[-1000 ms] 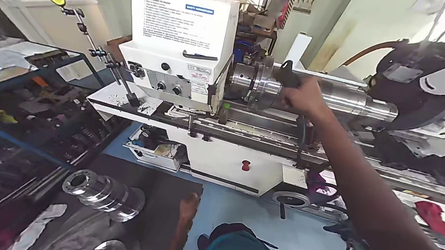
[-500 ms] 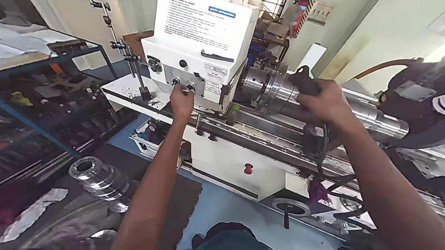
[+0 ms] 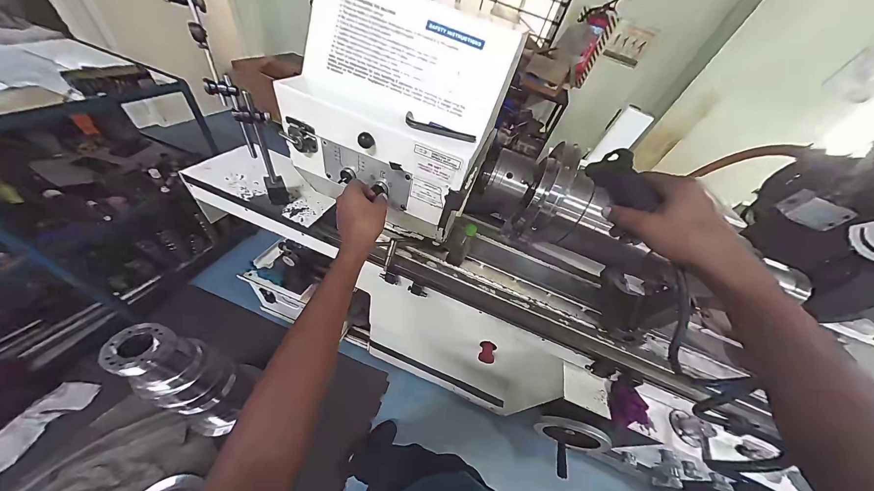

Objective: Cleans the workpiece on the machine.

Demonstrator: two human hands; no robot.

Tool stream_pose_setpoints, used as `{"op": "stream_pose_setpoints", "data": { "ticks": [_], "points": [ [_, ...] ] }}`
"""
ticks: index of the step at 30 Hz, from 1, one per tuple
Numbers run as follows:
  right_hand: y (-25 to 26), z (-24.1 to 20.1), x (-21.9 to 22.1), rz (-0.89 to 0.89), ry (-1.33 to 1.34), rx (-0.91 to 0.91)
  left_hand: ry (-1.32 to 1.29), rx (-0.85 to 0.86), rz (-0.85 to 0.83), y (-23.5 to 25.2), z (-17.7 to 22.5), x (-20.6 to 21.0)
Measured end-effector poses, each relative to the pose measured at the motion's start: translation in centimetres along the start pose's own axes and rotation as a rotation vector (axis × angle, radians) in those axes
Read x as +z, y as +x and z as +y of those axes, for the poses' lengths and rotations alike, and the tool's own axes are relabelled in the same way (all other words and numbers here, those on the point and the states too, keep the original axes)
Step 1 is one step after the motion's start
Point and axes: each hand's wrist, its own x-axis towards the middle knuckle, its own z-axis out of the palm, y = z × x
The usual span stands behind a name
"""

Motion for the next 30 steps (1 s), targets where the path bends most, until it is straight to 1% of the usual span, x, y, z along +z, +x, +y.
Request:
{"op": "stream_pose_setpoints", "data": {
  "ticks": [4, 6, 9, 11, 12, 14, 15, 18, 21, 26, 28, 29, 30],
  "points": [
    [2.3, -1.8, -0.5, -0.076, -0.071, -0.017, -0.082, -0.044, -0.046, 1.4, -1.7, 0.9],
    [3.7, -2.6, -0.9, -0.083, -0.14, -0.039, -0.075, 0.006, -0.098, 2.1, -1.8, 0.8],
    [5.5, -3.9, -1.0, -0.092, -0.201, -0.033, 0.214, 0.132, -0.134, 2.0, -0.4, -0.5],
    [6.4, -4.5, -0.6, -0.107, -0.225, -0.037, 0.427, 0.234, -0.13, 1.5, 0.1, -0.6],
    [6.7, -4.7, -0.3, -0.115, -0.236, -0.036, 0.493, 0.301, -0.113, 1.3, 0.0, -0.4],
    [7.2, -5.2, 0.3, -0.131, -0.264, -0.026, 0.539, 0.445, -0.059, 1.3, -0.7, 0.0],
    [7.4, -5.3, 0.4, -0.133, -0.275, -0.023, 0.519, 0.473, -0.048, 1.4, -1.1, 0.1],
    [7.7, -5.5, 0.7, -0.122, -0.285, 0.004, 0.414, 0.461, -0.041, 1.4, -2.3, -0.2],
    [7.9, -5.3, 0.8, -0.088, -0.254, 0.045, 0.335, 0.482, 0.01, 1.4, -3.2, 0.0],
    [7.5, -4.3, 1.2, -0.056, -0.21, 0.057, 0.345, 0.448, 0.037, 1.4, -3.3, 0.3],
    [7.3, -4.0, 1.3, -0.049, -0.207, 0.063, 0.3, 0.402, 0.027, 1.4, -3.1, 0.5],
    [7.1, -3.9, 1.4, -0.046, -0.203, 0.062, 0.211, 0.346, 0.007, 1.5, -3.0, 0.7],
    [7.0, -3.7, 1.5, -0.042, -0.202, 0.059, 0.064, 0.272, -0.013, 1.7, -3.0, 1.0]
  ]
}}
